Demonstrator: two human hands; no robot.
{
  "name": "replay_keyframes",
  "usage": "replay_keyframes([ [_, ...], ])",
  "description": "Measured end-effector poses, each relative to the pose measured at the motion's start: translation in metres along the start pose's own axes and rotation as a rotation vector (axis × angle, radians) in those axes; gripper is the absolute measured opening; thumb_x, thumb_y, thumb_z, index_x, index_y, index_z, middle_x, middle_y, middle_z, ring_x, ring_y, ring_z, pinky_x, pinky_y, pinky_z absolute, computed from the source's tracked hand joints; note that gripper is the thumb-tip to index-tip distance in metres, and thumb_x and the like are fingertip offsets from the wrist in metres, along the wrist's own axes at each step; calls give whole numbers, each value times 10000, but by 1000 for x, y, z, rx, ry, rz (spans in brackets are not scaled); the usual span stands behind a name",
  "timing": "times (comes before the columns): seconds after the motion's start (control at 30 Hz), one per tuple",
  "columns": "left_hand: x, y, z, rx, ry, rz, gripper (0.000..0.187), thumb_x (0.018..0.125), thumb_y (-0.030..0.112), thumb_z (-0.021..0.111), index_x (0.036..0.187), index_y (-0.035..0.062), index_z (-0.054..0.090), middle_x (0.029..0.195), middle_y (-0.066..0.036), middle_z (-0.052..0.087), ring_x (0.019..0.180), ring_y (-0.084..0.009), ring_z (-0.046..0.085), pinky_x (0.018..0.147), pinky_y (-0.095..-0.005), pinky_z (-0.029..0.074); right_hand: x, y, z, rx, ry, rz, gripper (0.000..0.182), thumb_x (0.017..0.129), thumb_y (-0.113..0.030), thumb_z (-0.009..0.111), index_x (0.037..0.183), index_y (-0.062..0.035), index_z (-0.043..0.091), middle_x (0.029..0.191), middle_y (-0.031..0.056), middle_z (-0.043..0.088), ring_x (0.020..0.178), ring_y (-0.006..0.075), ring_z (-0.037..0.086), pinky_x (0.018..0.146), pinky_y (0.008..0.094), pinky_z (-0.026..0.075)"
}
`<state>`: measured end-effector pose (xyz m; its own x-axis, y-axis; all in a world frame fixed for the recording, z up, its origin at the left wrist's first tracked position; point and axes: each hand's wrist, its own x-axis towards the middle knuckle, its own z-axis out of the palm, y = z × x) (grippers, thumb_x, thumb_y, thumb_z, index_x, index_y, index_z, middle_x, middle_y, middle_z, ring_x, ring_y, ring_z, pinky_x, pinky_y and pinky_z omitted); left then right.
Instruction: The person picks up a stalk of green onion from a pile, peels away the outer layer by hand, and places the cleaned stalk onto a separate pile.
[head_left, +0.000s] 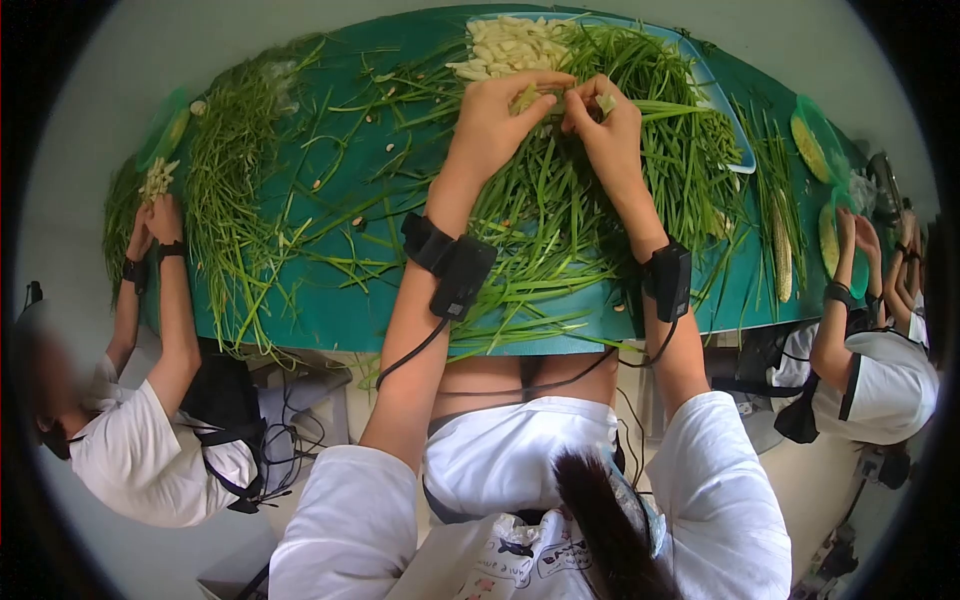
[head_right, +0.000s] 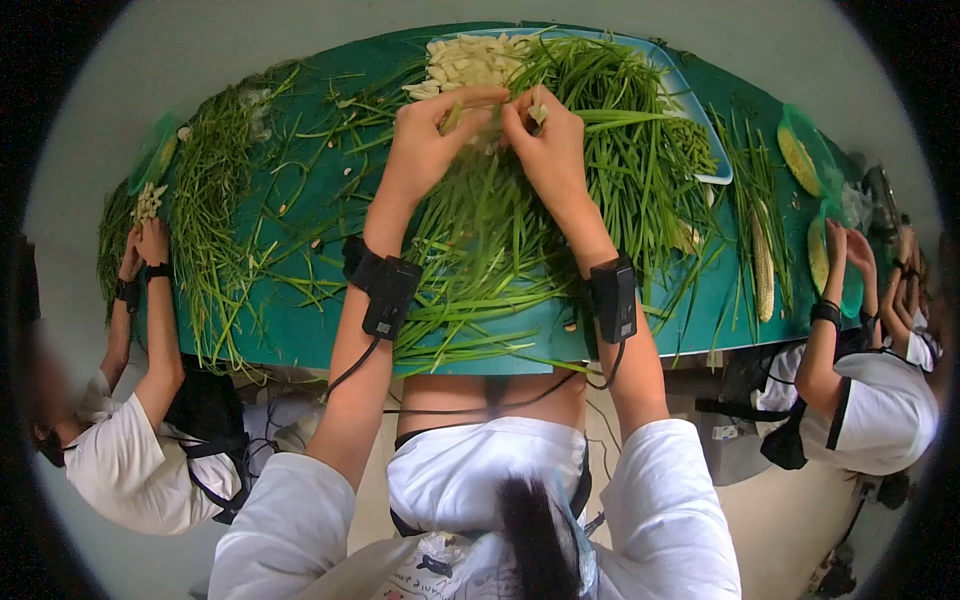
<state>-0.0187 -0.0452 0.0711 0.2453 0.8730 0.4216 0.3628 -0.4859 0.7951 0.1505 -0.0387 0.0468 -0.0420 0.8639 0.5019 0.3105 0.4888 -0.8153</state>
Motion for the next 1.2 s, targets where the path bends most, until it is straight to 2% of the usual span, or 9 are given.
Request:
replay_keyframes([
  [0.07,-2,-9,5,7,-10,-7,272,919,206,626,1147,73,695,1013,-63,728,945,-145,671,835,-311,510,-3,-1,1,-8,-9,-2,180,915,-150,619,840,9,578,642,48,615,611,108,646,546,249,461],
  [0.13,1,-23,13,-122,76,141,284,929,193,613,1172,59,676,1094,-90,706,986,-164,660,856,-323,503,-5,-8,4,45,-34,-10,178,914,-152,623,846,7,580,657,52,621,623,109,656,532,241,456],
  [0.23,0,-23,11,-144,43,118,296,931,177,607,1187,39,658,1157,-115,680,1023,-184,648,880,-332,495,-5,-10,5,37,-49,-15,170,912,-148,625,855,6,583,678,55,627,633,111,661,531,238,460],
  [0.53,0,-20,10,-26,-2,101,303,895,88,588,1187,56,665,1121,-136,689,995,-210,663,872,-335,504,-4,-9,4,28,-41,-71,169,909,-134,626,833,7,573,677,67,629,622,113,656,540,244,469],
  [0.77,0,-17,8,-29,-50,57,322,887,85,602,1204,77,664,1136,-144,687,1006,-221,667,877,-333,503,-1,-4,-2,-76,30,-85,166,910,-132,622,826,5,581,664,70,630,583,111,621,529,265,462],
  [0.97,0,-19,7,-28,1,134,305,885,64,602,1180,71,677,1146,-118,689,1024,-203,664,893,-321,496,-1,0,-1,-110,75,-60,159,911,-129,620,830,3,587,619,61,618,572,110,613,531,278,457],
  [1.07,-1,-14,6,-3,-39,84,356,870,51,600,1221,77,649,1174,-105,680,1065,-205,654,915,-322,491,-2,-1,-1,-94,93,-35,154,908,-125,619,829,2,585,624,58,614,570,109,607,537,275,456],
  [1.13,0,-11,10,-25,28,199,430,858,44,589,1285,96,601,1198,-95,670,1115,-231,637,940,-337,489,-2,-4,-1,-86,88,-10,149,906,-124,619,827,-3,584,628,51,608,566,102,587,534,272,448],
  [1.2,-2,-4,11,-18,11,163,458,852,40,584,1306,105,582,1213,-94,662,1129,-247,629,953,-344,486,-3,0,2,-70,67,-30,153,907,-131,619,828,-5,584,629,47,605,561,100,571,528,267,440],
])
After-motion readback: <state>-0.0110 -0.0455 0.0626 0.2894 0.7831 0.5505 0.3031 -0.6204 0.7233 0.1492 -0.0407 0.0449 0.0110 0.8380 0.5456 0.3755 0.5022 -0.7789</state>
